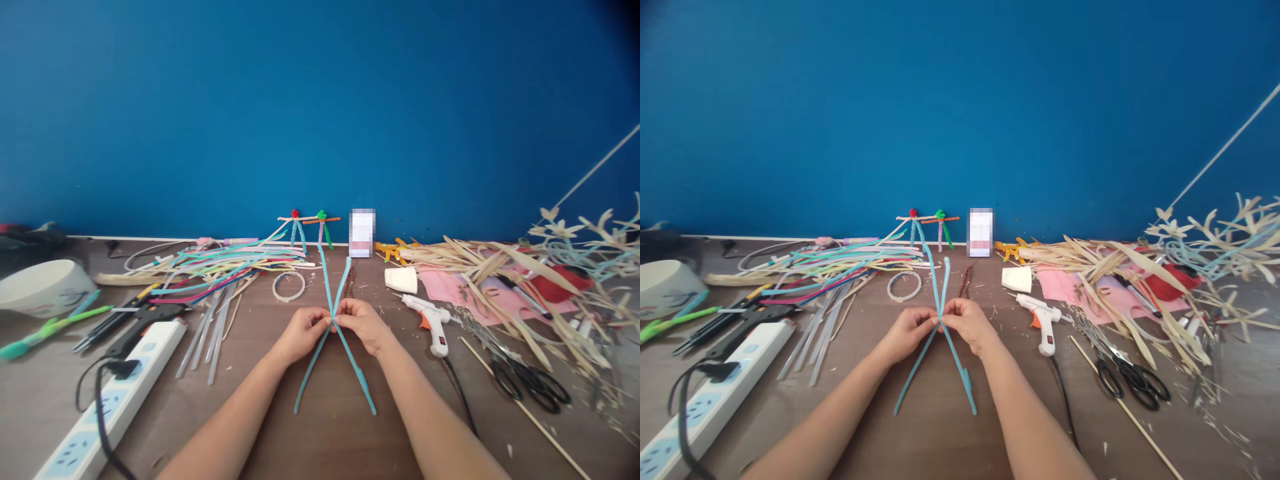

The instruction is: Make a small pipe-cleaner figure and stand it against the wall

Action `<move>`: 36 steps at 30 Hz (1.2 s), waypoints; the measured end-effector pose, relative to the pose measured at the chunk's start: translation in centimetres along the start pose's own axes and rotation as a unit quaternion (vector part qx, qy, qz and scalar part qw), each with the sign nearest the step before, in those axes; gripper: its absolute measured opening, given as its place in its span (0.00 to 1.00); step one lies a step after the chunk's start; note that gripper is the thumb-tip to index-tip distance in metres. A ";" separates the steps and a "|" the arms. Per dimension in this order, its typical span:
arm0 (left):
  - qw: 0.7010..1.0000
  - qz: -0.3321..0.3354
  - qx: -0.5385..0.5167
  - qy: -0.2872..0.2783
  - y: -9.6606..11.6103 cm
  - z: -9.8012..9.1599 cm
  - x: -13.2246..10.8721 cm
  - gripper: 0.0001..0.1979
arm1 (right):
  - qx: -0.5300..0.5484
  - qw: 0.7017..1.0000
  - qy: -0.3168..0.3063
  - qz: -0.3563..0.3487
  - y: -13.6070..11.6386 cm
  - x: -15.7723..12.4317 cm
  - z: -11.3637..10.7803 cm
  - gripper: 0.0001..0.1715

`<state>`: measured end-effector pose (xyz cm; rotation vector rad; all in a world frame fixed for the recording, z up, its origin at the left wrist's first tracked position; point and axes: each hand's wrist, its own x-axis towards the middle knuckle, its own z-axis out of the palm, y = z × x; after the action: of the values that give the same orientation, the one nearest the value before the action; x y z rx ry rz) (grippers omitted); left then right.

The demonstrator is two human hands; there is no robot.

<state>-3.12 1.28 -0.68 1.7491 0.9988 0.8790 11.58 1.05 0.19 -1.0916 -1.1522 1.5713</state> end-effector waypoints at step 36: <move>0.956 -0.178 -0.218 0.078 -0.3 0.7 0.4 0.17 | -0.480 0.824 0.056 -0.296 0.2 -1.0 0.8 0.07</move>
<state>-2.39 1.43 -1.13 1.1009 1.0834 0.9263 11.03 -0.08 0.31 -1.2100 -2.0354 0.3697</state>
